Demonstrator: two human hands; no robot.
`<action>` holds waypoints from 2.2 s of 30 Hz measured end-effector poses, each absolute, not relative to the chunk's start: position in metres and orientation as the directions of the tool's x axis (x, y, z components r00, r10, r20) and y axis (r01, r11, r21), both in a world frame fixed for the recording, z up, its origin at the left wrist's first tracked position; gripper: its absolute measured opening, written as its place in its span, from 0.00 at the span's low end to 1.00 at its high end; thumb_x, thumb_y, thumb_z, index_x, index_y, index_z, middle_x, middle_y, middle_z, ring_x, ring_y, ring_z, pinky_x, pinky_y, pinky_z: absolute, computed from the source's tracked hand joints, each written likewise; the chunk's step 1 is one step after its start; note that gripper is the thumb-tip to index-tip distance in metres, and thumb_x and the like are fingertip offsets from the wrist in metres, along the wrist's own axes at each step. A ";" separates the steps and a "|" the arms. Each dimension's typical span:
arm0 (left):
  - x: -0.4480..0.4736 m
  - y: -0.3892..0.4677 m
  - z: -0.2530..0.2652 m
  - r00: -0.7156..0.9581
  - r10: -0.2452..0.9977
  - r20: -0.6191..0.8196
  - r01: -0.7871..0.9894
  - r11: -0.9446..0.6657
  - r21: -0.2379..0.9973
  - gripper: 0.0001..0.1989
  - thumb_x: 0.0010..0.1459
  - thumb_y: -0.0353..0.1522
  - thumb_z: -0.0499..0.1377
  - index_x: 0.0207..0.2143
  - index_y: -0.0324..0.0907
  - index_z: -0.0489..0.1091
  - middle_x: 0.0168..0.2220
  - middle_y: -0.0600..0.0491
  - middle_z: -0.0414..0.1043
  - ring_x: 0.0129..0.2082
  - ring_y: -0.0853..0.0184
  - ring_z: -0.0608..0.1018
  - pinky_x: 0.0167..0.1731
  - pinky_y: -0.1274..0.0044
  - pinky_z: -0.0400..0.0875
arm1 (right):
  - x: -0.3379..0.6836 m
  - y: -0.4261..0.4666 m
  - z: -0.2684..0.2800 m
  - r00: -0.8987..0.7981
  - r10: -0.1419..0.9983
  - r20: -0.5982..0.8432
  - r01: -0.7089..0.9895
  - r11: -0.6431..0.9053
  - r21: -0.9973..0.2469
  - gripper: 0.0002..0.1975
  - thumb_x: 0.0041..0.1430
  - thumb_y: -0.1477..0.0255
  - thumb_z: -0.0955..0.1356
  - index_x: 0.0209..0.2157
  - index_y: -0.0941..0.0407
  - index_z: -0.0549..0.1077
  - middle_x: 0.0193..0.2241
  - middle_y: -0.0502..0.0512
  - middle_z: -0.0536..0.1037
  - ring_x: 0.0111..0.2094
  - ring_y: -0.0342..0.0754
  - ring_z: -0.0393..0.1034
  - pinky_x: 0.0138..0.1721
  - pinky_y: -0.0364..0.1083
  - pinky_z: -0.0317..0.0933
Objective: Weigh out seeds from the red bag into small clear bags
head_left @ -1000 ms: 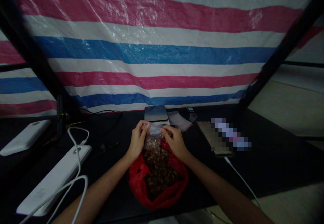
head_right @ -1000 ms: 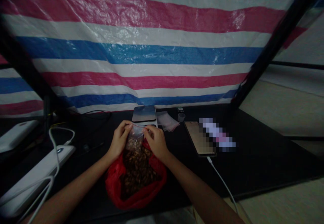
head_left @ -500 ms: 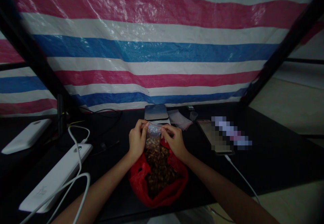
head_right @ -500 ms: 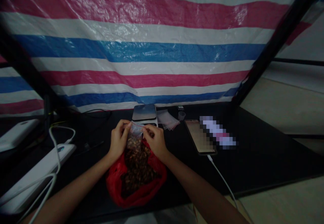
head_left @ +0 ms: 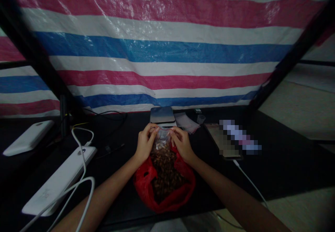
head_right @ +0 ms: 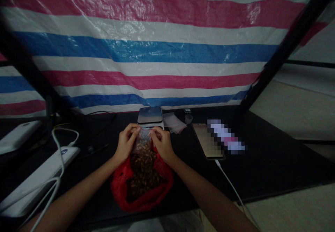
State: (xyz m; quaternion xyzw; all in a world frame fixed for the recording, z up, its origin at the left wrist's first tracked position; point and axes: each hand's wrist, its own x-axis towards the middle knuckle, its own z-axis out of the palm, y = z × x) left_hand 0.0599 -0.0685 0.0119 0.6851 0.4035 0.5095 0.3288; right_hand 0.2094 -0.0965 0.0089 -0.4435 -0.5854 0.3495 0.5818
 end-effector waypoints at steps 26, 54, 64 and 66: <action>0.060 -0.068 0.014 0.191 0.904 0.382 0.141 -0.411 0.901 0.12 0.56 0.39 0.55 0.31 0.38 0.68 0.20 0.57 0.69 0.21 0.72 0.70 0.24 0.82 0.62 | 0.212 -0.096 0.010 0.057 0.870 0.489 0.390 0.432 -0.813 0.12 0.57 0.68 0.62 0.24 0.57 0.72 0.19 0.50 0.70 0.20 0.41 0.61 0.22 0.41 0.55; 0.062 -0.082 0.018 0.271 0.802 0.532 0.338 -0.597 0.728 0.10 0.58 0.37 0.54 0.33 0.40 0.71 0.27 0.55 0.73 0.24 0.72 0.73 0.27 0.82 0.65 | 0.212 -0.105 0.015 -0.056 0.823 0.566 0.488 0.517 -0.703 0.13 0.60 0.68 0.61 0.26 0.56 0.72 0.22 0.50 0.73 0.24 0.43 0.66 0.28 0.41 0.56; 0.060 -0.081 0.019 0.218 0.789 0.575 0.360 -0.612 0.704 0.10 0.58 0.36 0.55 0.32 0.39 0.70 0.26 0.56 0.73 0.24 0.73 0.74 0.26 0.83 0.65 | 0.211 -0.102 0.012 0.074 0.800 0.595 0.442 0.509 -0.739 0.11 0.58 0.69 0.63 0.26 0.57 0.72 0.21 0.49 0.73 0.22 0.42 0.66 0.24 0.40 0.56; 0.060 -0.080 0.020 0.254 0.789 0.559 0.332 -0.614 0.716 0.10 0.57 0.36 0.56 0.32 0.39 0.71 0.26 0.55 0.74 0.24 0.72 0.74 0.26 0.83 0.66 | 0.213 -0.103 0.015 0.100 0.787 0.608 0.442 0.513 -0.736 0.10 0.57 0.69 0.64 0.25 0.57 0.72 0.20 0.49 0.73 0.21 0.42 0.65 0.24 0.40 0.56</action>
